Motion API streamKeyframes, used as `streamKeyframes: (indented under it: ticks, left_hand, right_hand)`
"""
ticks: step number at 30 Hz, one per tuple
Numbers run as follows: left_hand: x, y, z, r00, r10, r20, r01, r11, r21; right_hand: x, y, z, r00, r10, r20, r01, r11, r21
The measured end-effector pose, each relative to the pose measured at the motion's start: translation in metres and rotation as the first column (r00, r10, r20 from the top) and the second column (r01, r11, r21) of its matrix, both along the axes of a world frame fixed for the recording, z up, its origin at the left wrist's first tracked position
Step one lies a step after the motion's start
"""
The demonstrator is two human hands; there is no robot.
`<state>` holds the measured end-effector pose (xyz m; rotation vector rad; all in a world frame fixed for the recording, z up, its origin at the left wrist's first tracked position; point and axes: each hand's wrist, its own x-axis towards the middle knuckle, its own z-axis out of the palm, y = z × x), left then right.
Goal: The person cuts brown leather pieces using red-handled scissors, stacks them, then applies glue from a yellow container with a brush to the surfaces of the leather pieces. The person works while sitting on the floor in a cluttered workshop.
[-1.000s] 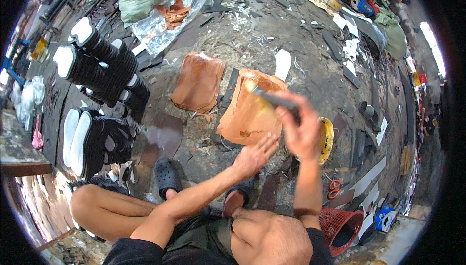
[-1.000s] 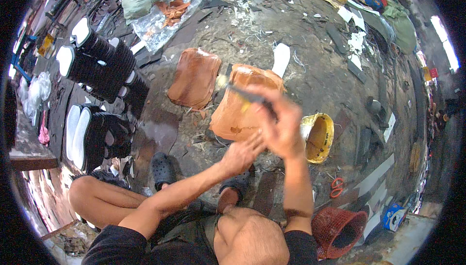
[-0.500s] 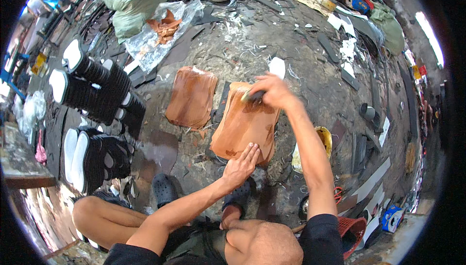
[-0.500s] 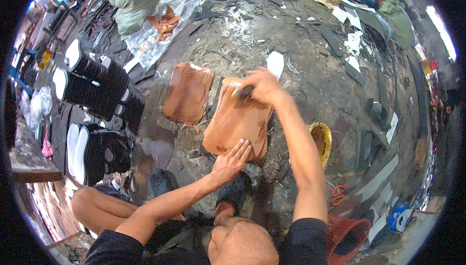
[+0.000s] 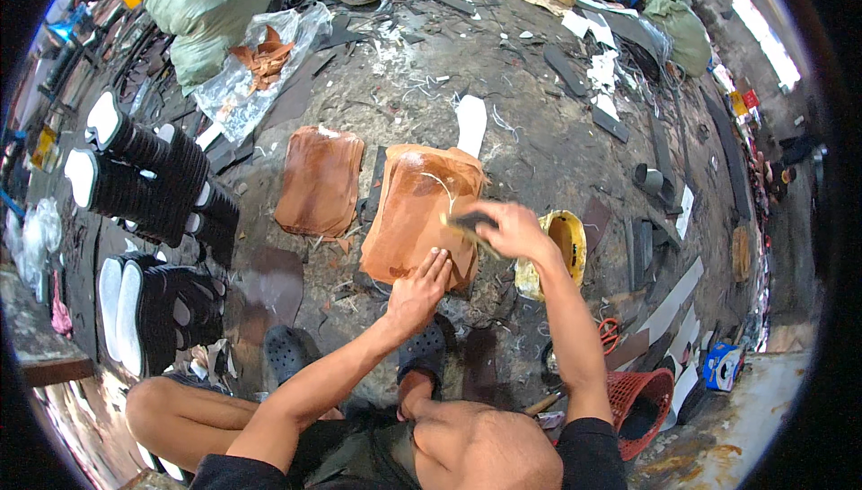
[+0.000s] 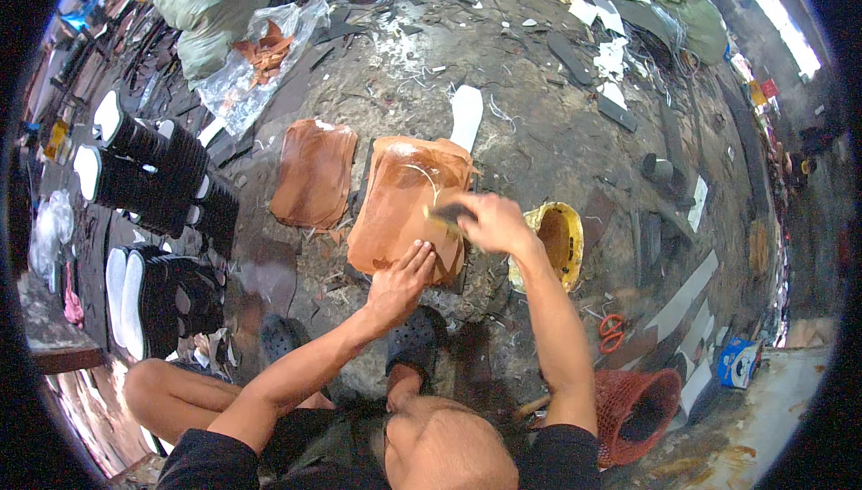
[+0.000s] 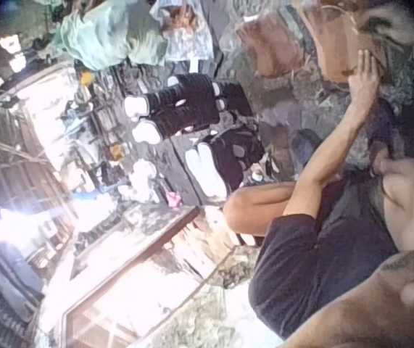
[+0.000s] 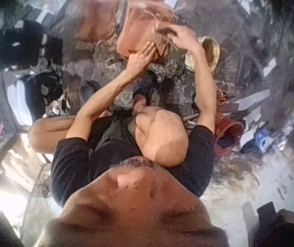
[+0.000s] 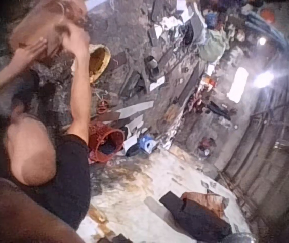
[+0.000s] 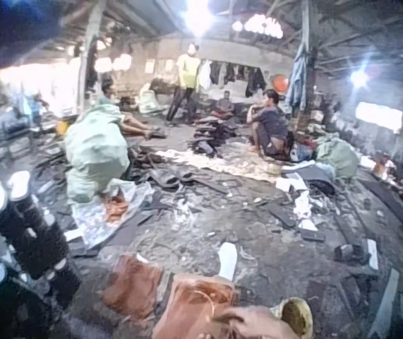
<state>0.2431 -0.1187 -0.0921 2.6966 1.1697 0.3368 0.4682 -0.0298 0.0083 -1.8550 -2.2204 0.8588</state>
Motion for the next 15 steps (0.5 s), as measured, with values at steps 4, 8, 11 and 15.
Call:
streamKeyframes:
  ticks: [4,8,11,15]
  left_hand:
    - [0.002,0.018,0.008,0.997,-0.021,0.076,0.025,0.999,-0.04]
    - [-0.009,0.03,0.008,0.989,-0.129,-0.072,0.129,0.992,0.0]
    - [-0.001,0.048,0.023,0.994,-0.104,-0.011,0.103,0.988,-0.113]
    - [-0.002,0.039,0.033,0.993,-0.118,0.019,0.119,0.989,-0.084]
  right_hand:
    - [-0.001,-0.007,-0.03,0.97,-0.233,-0.063,0.241,0.941,0.237]
    - [0.006,0.002,-0.018,0.97,-0.175,0.167,0.139,0.968,0.208]
    - [-0.004,0.055,-0.005,0.977,-0.185,0.104,0.134,0.919,0.372]
    - [-0.006,0.066,-0.02,0.997,-0.023,0.08,-0.005,0.943,0.333]
